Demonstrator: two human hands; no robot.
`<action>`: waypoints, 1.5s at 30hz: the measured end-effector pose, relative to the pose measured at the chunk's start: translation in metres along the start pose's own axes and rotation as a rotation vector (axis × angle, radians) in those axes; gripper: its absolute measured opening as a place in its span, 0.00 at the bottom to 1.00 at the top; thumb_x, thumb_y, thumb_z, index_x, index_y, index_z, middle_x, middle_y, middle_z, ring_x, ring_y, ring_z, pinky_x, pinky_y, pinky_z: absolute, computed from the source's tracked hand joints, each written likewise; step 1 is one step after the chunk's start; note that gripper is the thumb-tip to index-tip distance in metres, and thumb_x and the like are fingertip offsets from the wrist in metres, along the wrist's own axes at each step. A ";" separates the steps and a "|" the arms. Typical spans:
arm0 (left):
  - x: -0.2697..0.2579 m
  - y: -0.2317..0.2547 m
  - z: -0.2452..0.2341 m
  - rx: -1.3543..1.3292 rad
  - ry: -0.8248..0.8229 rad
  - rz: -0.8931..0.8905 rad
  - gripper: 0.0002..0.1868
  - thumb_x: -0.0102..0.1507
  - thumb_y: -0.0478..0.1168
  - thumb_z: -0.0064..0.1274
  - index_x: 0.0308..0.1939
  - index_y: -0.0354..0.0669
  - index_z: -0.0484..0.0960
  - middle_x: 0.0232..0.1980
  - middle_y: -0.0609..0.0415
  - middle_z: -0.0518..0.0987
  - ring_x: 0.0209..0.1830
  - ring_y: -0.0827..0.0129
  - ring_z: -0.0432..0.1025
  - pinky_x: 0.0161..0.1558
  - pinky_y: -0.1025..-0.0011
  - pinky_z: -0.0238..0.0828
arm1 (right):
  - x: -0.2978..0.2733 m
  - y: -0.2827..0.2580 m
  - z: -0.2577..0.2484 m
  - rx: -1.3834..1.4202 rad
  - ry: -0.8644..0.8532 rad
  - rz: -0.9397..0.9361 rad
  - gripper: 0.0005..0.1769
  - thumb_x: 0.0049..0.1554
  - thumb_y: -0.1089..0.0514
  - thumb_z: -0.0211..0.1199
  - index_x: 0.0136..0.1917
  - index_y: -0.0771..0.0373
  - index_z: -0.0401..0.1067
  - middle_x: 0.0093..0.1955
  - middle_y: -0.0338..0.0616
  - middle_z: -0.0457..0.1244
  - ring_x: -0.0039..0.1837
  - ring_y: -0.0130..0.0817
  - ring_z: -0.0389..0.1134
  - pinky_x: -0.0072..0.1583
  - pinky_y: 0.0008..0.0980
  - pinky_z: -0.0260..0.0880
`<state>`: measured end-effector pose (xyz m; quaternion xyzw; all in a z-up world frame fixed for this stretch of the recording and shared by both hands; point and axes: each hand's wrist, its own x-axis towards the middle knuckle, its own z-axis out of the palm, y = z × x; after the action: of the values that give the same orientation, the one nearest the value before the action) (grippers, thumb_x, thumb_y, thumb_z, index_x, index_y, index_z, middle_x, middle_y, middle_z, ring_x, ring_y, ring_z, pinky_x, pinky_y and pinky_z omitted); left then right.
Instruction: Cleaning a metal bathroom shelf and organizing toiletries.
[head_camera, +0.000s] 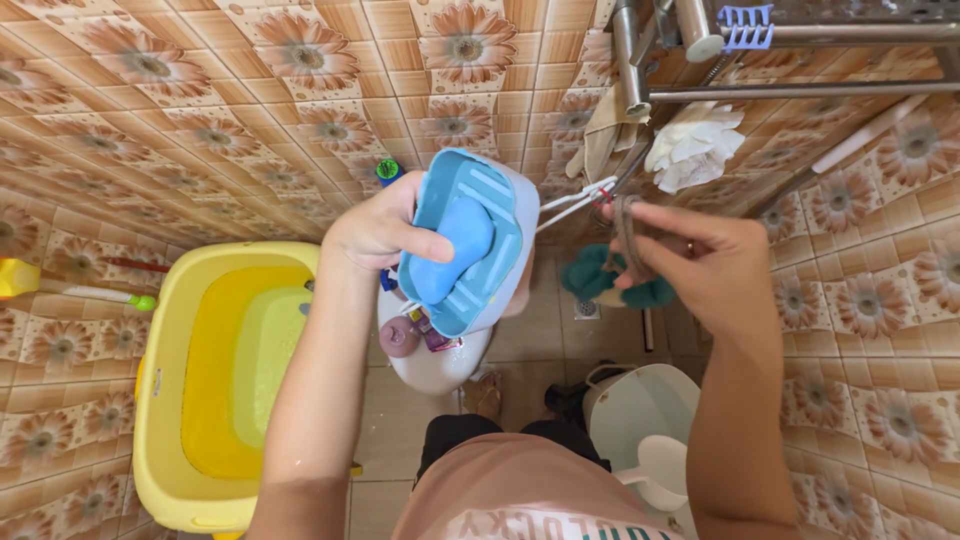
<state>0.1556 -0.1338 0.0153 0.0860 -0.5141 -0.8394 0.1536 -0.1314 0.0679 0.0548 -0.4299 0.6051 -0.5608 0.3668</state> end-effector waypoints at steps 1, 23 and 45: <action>0.002 0.000 0.001 0.011 0.003 -0.014 0.37 0.50 0.33 0.73 0.64 0.31 0.77 0.58 0.52 0.82 0.57 0.71 0.76 0.63 0.68 0.72 | -0.003 0.000 0.000 0.038 -0.046 -0.067 0.16 0.60 0.73 0.62 0.61 0.70 0.75 0.57 0.53 0.72 0.50 0.33 0.76 0.46 0.32 0.81; -0.005 -0.037 0.004 -0.249 0.033 -0.103 0.42 0.51 0.37 0.74 0.66 0.28 0.73 0.60 0.47 0.80 0.58 0.64 0.76 0.63 0.63 0.73 | 0.042 -0.001 0.066 -0.405 -0.321 -0.517 0.12 0.56 0.74 0.65 0.54 0.69 0.76 0.50 0.44 0.69 0.51 0.32 0.72 0.53 0.30 0.73; -0.019 -0.030 -0.007 -0.250 0.072 -0.030 0.36 0.54 0.34 0.71 0.64 0.28 0.75 0.57 0.48 0.81 0.56 0.67 0.77 0.60 0.66 0.75 | 0.051 0.005 0.079 -0.459 -0.281 -0.711 0.11 0.56 0.73 0.65 0.53 0.67 0.73 0.49 0.47 0.67 0.55 0.43 0.68 0.58 0.37 0.69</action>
<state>0.1707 -0.1205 -0.0151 0.1039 -0.3983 -0.8955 0.1692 -0.0776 -0.0084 0.0435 -0.7537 0.4724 -0.4394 0.1250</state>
